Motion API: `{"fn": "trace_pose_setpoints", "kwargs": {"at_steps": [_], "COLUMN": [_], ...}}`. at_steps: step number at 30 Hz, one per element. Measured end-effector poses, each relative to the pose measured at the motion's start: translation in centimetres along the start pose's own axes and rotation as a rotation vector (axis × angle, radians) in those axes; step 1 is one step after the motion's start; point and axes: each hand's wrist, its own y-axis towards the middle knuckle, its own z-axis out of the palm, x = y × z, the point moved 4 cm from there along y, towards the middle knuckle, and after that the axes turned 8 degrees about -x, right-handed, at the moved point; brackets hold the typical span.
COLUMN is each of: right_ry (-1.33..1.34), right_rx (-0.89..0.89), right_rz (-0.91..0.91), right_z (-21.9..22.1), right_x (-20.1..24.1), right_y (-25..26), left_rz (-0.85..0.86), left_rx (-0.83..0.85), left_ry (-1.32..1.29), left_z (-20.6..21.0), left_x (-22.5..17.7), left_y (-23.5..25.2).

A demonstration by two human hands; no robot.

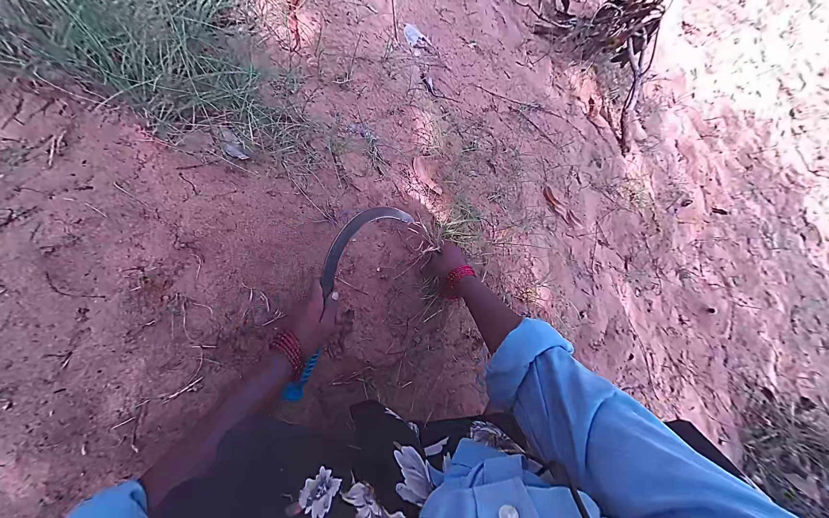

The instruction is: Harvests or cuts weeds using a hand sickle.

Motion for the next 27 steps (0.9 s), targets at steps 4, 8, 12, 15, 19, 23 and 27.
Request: {"fn": "trace_pose_setpoints", "kwargs": {"at_steps": [4, 8, 12, 15, 19, 23, 27], "right_ry": [0.045, 0.055, 0.056, -0.006, 0.037, 0.177, 0.502], "right_rx": [0.006, -0.016, -0.039, -0.063, -0.087, -0.108, -0.267], "right_rz": [0.037, 0.039, 0.012, -0.036, -0.045, 0.063, 0.268], "right_z": [0.0, 0.2, 0.9, 1.3, 1.6, 1.2, 0.9], "right_x": [-0.8, -1.4, -1.7, -1.1, -0.1, -1.2, -3.8], "right_y": [0.7, 1.0, 0.5, -0.8, -3.0, -3.9, -3.5], "left_rz": [-0.093, -0.15, -0.158, -0.159, -0.162, -0.156, -0.169], "left_rx": [0.216, 0.278, 0.307, 0.278, 0.262, 0.224, 0.22], "left_ry": [0.253, 0.383, 0.45, 0.428, 0.412, 0.345, 0.346], "left_z": [2.9, 4.8, 4.5, 3.4, 1.3, 1.0, 1.1], "left_x": [-5.2, -6.4, -5.9, -4.3, -3.6, -2.1, -2.5], "left_y": [4.0, 5.8, 2.7, -0.4, -3.2, -4.4, -2.7]}}
